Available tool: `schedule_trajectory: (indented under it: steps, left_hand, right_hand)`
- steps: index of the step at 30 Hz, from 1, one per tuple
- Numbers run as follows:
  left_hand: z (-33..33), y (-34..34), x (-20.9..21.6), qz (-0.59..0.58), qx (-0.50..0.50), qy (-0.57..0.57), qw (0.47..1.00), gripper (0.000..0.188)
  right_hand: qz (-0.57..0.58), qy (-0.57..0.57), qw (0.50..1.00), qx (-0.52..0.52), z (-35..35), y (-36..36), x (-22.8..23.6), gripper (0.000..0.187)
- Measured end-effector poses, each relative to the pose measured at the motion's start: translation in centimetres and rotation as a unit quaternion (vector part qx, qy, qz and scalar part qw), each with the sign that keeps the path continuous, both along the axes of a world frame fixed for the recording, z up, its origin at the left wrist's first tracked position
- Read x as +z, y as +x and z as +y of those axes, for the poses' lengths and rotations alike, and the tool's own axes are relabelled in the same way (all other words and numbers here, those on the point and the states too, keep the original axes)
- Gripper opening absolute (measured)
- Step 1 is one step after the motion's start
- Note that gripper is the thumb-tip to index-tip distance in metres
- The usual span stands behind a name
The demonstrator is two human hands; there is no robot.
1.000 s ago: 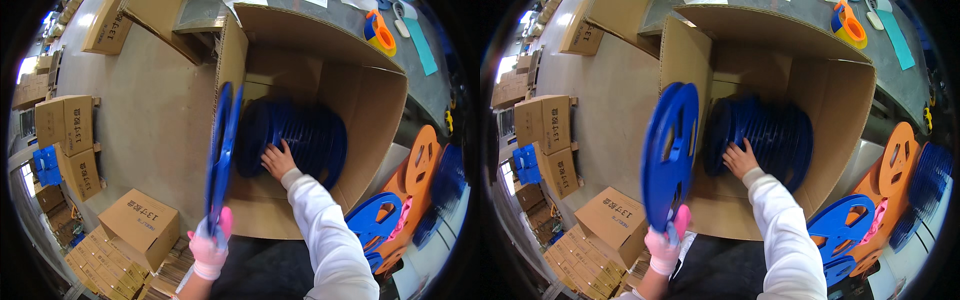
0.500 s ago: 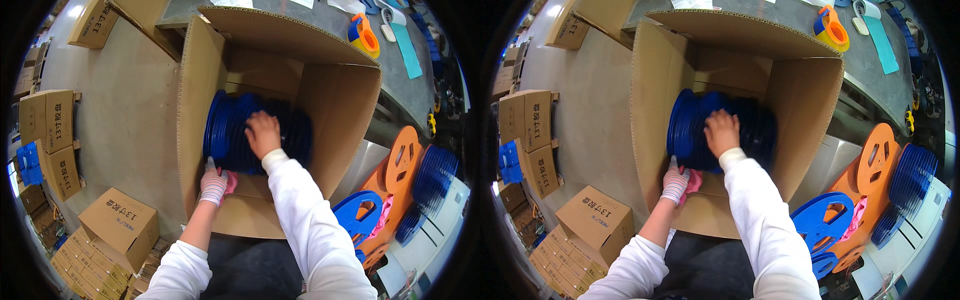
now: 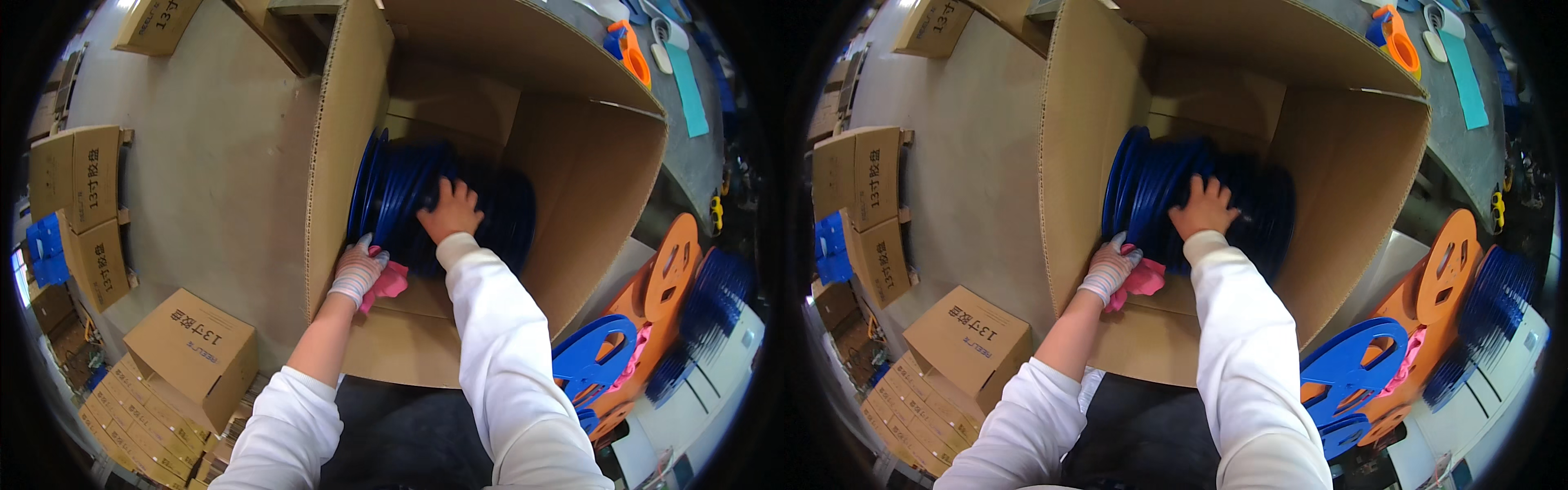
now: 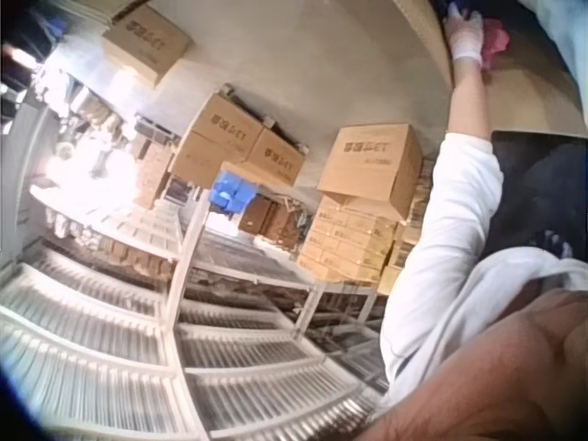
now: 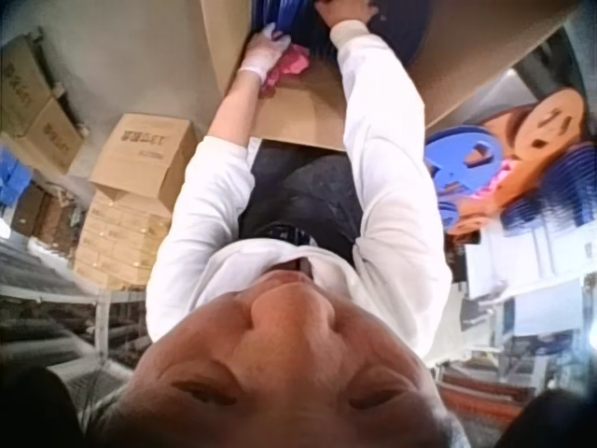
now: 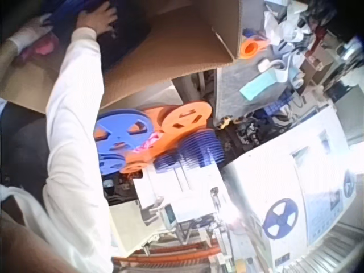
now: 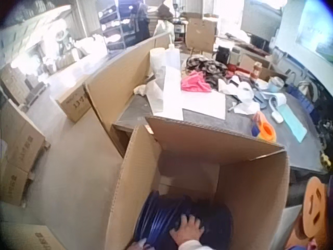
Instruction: The person wipes the surfaces of blue plastic spools with a pink cloth, then places them into a cardboard box. The person repeats this process for multiple spools, handling them one at a time.
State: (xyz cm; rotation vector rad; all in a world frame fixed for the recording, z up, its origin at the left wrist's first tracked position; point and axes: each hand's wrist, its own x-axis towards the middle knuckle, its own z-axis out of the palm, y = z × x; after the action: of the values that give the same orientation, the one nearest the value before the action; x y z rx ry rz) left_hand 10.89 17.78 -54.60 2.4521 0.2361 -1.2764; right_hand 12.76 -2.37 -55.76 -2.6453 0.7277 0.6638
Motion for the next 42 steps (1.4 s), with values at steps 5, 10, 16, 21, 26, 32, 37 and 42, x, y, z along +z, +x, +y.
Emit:
schedule_trajectory:
  steps: [5, 10, 16, 21, 26, 32, 37, 42]
  left_hand:
    - [-3.7, 1.2, -0.8, 0.049, -0.059, 0.018, 0.997, 0.069]
    - [-2.4, 0.6, -1.8, -0.014, -0.037, 0.033, 0.999, 0.042]
    - [-4.8, -3.7, 3.9, -0.034, -0.154, 0.015, 0.987, 0.045]
    - [-7.2, -8.7, 4.0, -0.003, -0.165, -0.027, 0.986, 0.084]
    - [-6.3, -6.5, 4.6, 0.045, -0.117, 0.021, 0.992, 0.093]
    - [-4.2, -8.1, 3.6, -0.014, -0.108, 0.004, 0.994, 0.087]
    - [-3.4, -8.3, 4.2, -0.027, -0.114, 0.022, 0.993, 0.072]
    - [-3.5, -8.7, 5.7, -0.018, -0.101, -0.033, 0.994, 0.067]
  right_hand:
    - [0.118, 0.029, 0.991, -0.047, 0.3, -0.6, 1.3, 0.088]
    - [0.165, 0.059, 0.984, -0.013, 1.5, 2.3, -0.3, 0.080]
    - [-0.060, 0.140, 0.987, -0.049, -1.7, -15.9, -1.8, 0.081]
    - [0.018, 0.140, 0.984, -0.109, 0.4, -18.1, -0.3, 0.084]
    - [-0.139, 0.049, 0.988, -0.037, 0.8, -15.2, 4.9, 0.081]
    - [0.081, 0.043, 0.994, -0.060, -3.0, -15.0, -0.4, 0.081]
    - [0.057, 0.016, 0.998, 0.012, -3.1, -18.0, 2.3, 0.079]
    - [-0.002, 0.090, 0.995, -0.051, -1.9, -20.6, 7.9, 0.069]
